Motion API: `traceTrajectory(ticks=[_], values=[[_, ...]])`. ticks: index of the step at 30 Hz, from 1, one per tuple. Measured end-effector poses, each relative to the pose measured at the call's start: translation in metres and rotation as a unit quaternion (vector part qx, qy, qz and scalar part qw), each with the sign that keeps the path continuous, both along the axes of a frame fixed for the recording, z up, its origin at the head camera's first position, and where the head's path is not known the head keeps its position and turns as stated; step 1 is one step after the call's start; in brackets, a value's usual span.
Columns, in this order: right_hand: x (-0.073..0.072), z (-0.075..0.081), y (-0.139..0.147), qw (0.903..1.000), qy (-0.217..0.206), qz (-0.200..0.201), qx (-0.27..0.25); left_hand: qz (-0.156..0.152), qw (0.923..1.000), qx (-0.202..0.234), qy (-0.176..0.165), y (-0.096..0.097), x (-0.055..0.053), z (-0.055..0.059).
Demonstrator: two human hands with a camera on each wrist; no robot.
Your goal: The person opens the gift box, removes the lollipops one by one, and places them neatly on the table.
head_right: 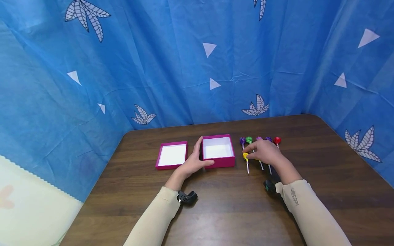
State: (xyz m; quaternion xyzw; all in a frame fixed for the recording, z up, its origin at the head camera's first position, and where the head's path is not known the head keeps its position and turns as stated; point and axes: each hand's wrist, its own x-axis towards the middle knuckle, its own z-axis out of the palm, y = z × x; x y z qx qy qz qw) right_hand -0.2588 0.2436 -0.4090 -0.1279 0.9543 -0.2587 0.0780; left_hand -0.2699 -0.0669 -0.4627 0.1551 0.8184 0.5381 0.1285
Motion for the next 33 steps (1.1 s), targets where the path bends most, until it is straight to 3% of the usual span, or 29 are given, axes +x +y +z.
traceTrajectory(ticks=[33], values=[[0.0041, -0.0081, 0.0010, 0.9996, 0.023, -0.002, 0.014, -0.002, 1.0000, -0.001, 0.003, -0.0009, -0.0006, -0.0013]])
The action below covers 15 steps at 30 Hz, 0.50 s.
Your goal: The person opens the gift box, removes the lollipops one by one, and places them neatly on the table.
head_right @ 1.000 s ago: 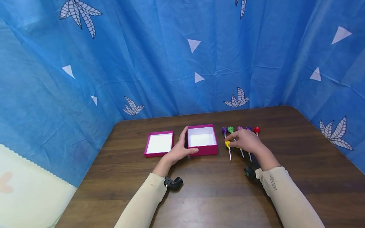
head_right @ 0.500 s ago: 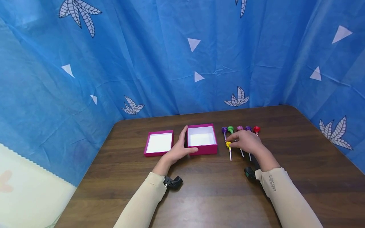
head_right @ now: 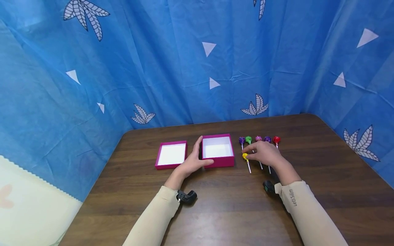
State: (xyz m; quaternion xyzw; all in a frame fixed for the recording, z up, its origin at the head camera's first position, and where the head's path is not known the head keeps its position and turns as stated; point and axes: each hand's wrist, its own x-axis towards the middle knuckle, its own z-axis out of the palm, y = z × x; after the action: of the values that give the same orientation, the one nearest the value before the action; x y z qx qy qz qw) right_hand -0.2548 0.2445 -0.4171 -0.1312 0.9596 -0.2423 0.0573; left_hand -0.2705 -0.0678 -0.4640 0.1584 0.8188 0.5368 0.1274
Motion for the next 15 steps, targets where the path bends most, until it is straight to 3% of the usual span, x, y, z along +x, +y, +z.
traceTrajectory(ticks=[15], values=[[0.0017, -0.0008, 0.0002, 0.9998, 0.019, -0.006, -0.004, -0.003, 1.0000, -0.002, 0.002, 0.0009, 0.0005, 0.0008]])
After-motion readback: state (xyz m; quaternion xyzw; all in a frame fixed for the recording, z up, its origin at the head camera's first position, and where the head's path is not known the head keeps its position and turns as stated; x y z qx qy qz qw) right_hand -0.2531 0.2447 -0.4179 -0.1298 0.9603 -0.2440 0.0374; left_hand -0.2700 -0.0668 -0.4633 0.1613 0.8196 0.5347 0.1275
